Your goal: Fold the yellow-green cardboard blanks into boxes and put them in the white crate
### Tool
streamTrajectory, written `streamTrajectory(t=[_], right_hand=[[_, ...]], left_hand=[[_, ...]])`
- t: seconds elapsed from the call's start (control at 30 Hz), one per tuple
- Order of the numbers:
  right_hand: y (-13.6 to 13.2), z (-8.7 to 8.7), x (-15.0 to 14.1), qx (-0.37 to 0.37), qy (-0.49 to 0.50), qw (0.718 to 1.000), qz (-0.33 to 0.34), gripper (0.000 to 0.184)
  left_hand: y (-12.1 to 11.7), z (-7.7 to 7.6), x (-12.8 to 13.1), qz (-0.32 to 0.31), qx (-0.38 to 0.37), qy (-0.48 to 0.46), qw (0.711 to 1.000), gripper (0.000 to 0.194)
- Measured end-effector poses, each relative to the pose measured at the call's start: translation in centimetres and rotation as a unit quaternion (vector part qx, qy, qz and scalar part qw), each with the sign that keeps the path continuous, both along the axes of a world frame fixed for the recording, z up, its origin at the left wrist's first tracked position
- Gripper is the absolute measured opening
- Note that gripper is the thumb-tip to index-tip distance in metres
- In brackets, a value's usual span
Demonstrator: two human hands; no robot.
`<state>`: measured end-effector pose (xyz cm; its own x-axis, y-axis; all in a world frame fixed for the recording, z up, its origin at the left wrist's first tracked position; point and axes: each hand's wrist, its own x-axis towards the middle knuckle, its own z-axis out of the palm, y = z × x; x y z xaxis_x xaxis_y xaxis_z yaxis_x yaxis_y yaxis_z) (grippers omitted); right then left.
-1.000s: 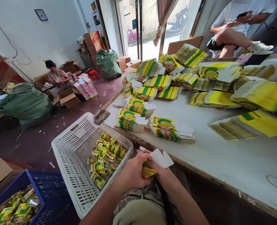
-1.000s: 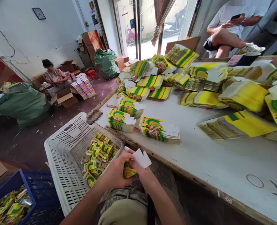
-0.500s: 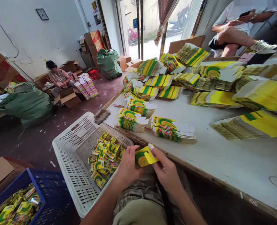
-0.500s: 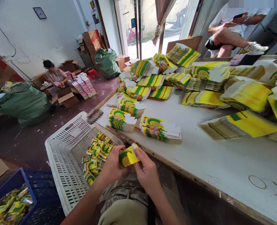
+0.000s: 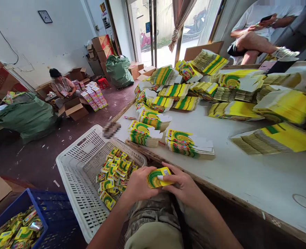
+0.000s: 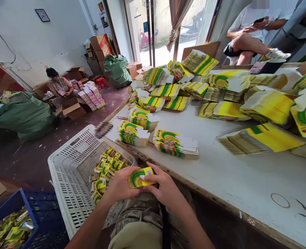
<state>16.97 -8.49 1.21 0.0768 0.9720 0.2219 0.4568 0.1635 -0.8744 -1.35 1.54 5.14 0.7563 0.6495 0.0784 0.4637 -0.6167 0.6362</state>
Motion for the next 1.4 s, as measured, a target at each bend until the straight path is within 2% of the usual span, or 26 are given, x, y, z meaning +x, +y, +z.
streamTrajectory(t=[0.1,0.23,0.33,0.4,0.47,0.53,0.6,0.7,0.8,0.87,0.97,1.03,1.1,1.17,1.27,1.33,1.4], right_hand=[[0.1,-0.3,-1.4,0.015,0.031,0.999,-0.037,0.022],[0.2,-0.5,-2.5,0.027,0.062,0.998,-0.019,0.026],[1.0,-0.4,-1.8,0.03,0.048,0.997,-0.044,0.048],[1.9,-0.4,0.0,0.045,0.018,0.995,-0.091,0.062],[3.2,-0.4,3.0,0.066,-0.029,0.981,-0.182,0.063],[4.5,-0.9,6.4,0.069,-0.101,0.948,-0.293,0.058],[5.6,-1.7,9.2,0.029,-0.183,0.916,-0.355,0.054],[6.5,-3.2,11.3,-0.016,-0.258,0.895,-0.364,0.039],[6.8,-3.9,11.6,-0.001,-0.277,0.89,-0.363,0.031],[6.7,-3.7,11.5,0.008,-0.276,0.888,-0.368,0.03],[6.4,-2.7,10.9,0.034,-0.214,0.892,-0.398,0.028],[5.8,-1.9,9.4,0.067,-0.114,0.903,-0.408,0.03],[4.8,-1.1,6.7,0.089,0.004,0.925,-0.37,0.037],[3.4,-0.4,3.0,0.08,0.109,0.952,-0.276,0.04],[1.4,0.7,-2.4,0.031,0.229,0.964,-0.133,0.034],[0.4,1.5,-4.8,0.016,0.281,0.957,-0.076,0.03],[-0.1,2.2,-6.0,0.016,0.292,0.955,-0.042,0.031]], left_hand=[[-0.2,0.3,0.0,0.006,0.005,0.002,1.0,0.056],[-0.4,0.1,-0.4,0.003,-0.017,-0.013,1.0,0.059],[0.3,-0.2,-1.6,0.028,-0.022,-0.013,0.999,0.059],[1.6,-0.2,-3.2,0.084,0.012,0.029,0.996,0.053],[3.1,-0.3,-5.3,0.174,0.08,0.109,0.975,0.056],[4.4,-0.5,-7.2,0.252,0.132,0.18,0.942,0.068],[5.0,-1.0,-8.4,0.274,0.135,0.205,0.93,0.074],[4.8,-2.0,-8.1,0.195,0.083,0.178,0.961,0.06],[3.9,-2.6,-6.3,0.115,0.023,0.134,0.984,0.048],[3.2,-2.6,-5.0,0.096,-0.003,0.101,0.99,0.046],[2.1,-2.5,-3.4,0.066,-0.054,0.036,0.996,0.047],[1.3,-2.6,-2.4,0.027,-0.123,-0.008,0.992,0.056],[0.4,-3.0,-1.3,-0.014,-0.213,-0.069,0.974,0.074],[-0.4,-3.2,0.1,-0.026,-0.297,-0.156,0.942,0.086],[-1.2,-2.6,2.2,0.044,-0.377,-0.312,0.871,0.075],[-1.3,-1.5,3.3,0.111,-0.399,-0.421,0.807,0.062],[-1.2,-0.4,4.0,0.164,-0.392,-0.504,0.752,0.049]])
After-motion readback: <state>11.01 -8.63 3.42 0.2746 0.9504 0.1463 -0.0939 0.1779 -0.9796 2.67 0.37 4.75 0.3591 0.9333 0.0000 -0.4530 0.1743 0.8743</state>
